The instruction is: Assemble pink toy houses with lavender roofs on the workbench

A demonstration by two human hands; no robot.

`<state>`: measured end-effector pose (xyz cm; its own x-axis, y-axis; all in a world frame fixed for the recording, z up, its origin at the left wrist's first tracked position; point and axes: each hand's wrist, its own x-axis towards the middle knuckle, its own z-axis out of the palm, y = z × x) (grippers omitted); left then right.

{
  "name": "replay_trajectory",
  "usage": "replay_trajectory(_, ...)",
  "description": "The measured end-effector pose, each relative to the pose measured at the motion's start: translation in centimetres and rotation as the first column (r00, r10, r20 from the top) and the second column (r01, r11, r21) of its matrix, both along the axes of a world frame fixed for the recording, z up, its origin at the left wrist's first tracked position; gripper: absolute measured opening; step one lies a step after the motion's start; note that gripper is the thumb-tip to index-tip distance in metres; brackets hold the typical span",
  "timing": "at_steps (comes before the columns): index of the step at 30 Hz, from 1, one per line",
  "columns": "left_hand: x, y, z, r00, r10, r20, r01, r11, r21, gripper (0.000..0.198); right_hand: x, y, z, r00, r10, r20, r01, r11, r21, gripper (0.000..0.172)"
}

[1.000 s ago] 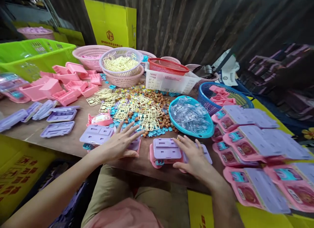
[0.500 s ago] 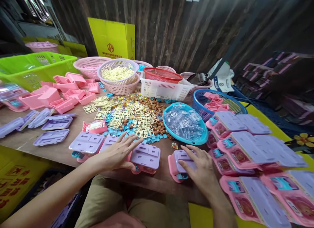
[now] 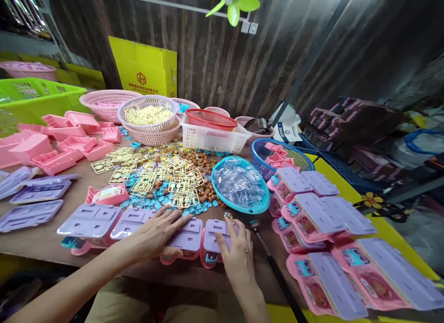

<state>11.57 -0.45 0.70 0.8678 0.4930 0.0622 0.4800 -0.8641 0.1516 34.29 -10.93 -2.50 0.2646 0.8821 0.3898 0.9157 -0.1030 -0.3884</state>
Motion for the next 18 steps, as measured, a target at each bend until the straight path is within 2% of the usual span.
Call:
replay_trajectory(3, 0.0, -0.2, -0.2, 1.0, -0.001, 0.016, 0.001, 1.0, 0.002, 0.088, 2.5, 1.3, 1.4, 1.0, 0.005, 0.03, -0.008, 0.993, 0.114, 0.04)
replay_trajectory(6, 1.1, -0.2, 0.7, 0.998, -0.018, 0.06, 0.018, 1.0, 0.004, 0.087, 6.3, 4.6, 3.4, 0.993, -0.081, 0.08, 0.064, 0.979, 0.193, 0.036)
replay_trajectory(8, 2.7, 0.2, 1.8, 0.995, -0.024, 0.101, 0.023, 1.0, 0.017, 0.078, 8.5, 7.5, 4.3, 0.982, -0.168, 0.081, 0.167, 0.986, 0.017, 0.034)
replay_trajectory(9, 3.8, 0.7, 2.4, 0.993, -0.027, 0.118, 0.024, 0.999, 0.027, 0.073, 9.3, 9.0, 4.5, 0.979, -0.192, 0.075, 0.194, 0.981, -0.018, 0.034)
replay_trajectory(13, 9.1, 4.0, 3.9, 0.993, 0.005, 0.116, -0.011, 0.999, 0.05, 0.055, 10.3, 13.7, 4.1, 0.975, -0.218, 0.04, 0.221, 0.971, -0.091, 0.029)
replay_trajectory(18, 14.9, 9.1, 3.4, 0.988, 0.121, 0.091, -0.126, 0.991, 0.052, 0.042, 9.9, 15.6, 3.2, 0.984, -0.166, -0.063, 0.16, 0.983, -0.087, 0.011)
